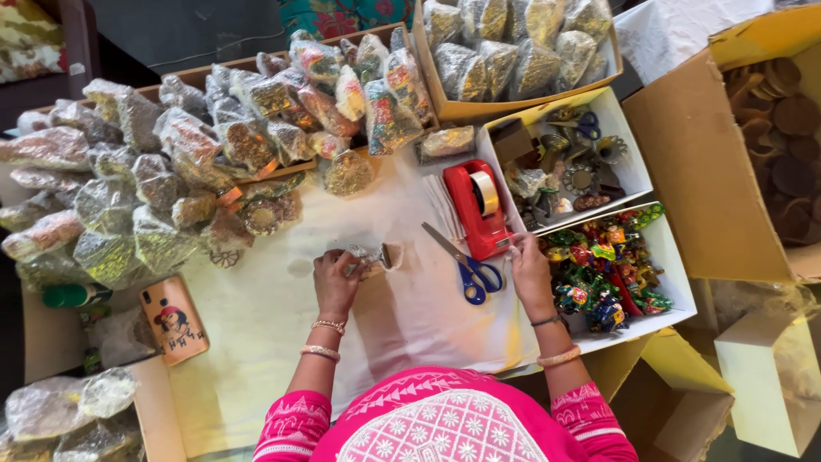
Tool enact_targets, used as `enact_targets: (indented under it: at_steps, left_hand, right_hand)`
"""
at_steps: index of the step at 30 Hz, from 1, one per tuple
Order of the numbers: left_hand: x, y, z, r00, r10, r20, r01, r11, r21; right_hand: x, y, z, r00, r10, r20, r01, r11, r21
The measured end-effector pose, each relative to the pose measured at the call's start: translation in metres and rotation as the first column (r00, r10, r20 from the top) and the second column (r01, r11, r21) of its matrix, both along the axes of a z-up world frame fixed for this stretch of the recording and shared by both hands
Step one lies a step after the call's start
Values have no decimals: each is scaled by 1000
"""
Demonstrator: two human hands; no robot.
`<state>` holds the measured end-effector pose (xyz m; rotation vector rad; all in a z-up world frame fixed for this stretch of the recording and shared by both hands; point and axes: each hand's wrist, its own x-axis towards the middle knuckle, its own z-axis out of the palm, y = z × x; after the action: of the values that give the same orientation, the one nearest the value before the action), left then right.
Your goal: The person wraps small decorative items in bubble wrap on a table. They pick up a piece of bubble wrap, place a decoration on it, and fold the wrap around the item. The wrapped items are then placed into a cardboard box.
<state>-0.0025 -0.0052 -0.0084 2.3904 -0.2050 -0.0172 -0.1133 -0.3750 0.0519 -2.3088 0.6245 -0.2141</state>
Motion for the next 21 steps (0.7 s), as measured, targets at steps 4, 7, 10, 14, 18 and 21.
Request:
enact_targets:
  at_steps: [4,7,10,14,18,21]
  left_hand:
    - [-1,2,-9,999,7,31,-6,999,-34]
    - [-3,1,-10,1000,14,20,-13,999,-47]
    - [-3,0,1,999,38,-26,-40,998,-57]
    - [-3,-2,3,998,43,-55,-46,998,-49]
    - [-6,-1,3,995,36,-96,-41,998,-52]
    - [-1,-1,2,995,41,-91,-48,996,-73]
  right_hand:
    - [-5,24,10,997,-74,-19,74,997,17]
    - [-7,35,-4,978,-209,-24,209,947,243]
    - [-12,30,-49,953,-271,137,197,895,401]
    - [-14,28,-80,923,-293,251,152,874,461]
    - [-41,37,-107,931,-270,246,168,914,369]
    - [-46,60,-92,955,-154,253,120,982,146]
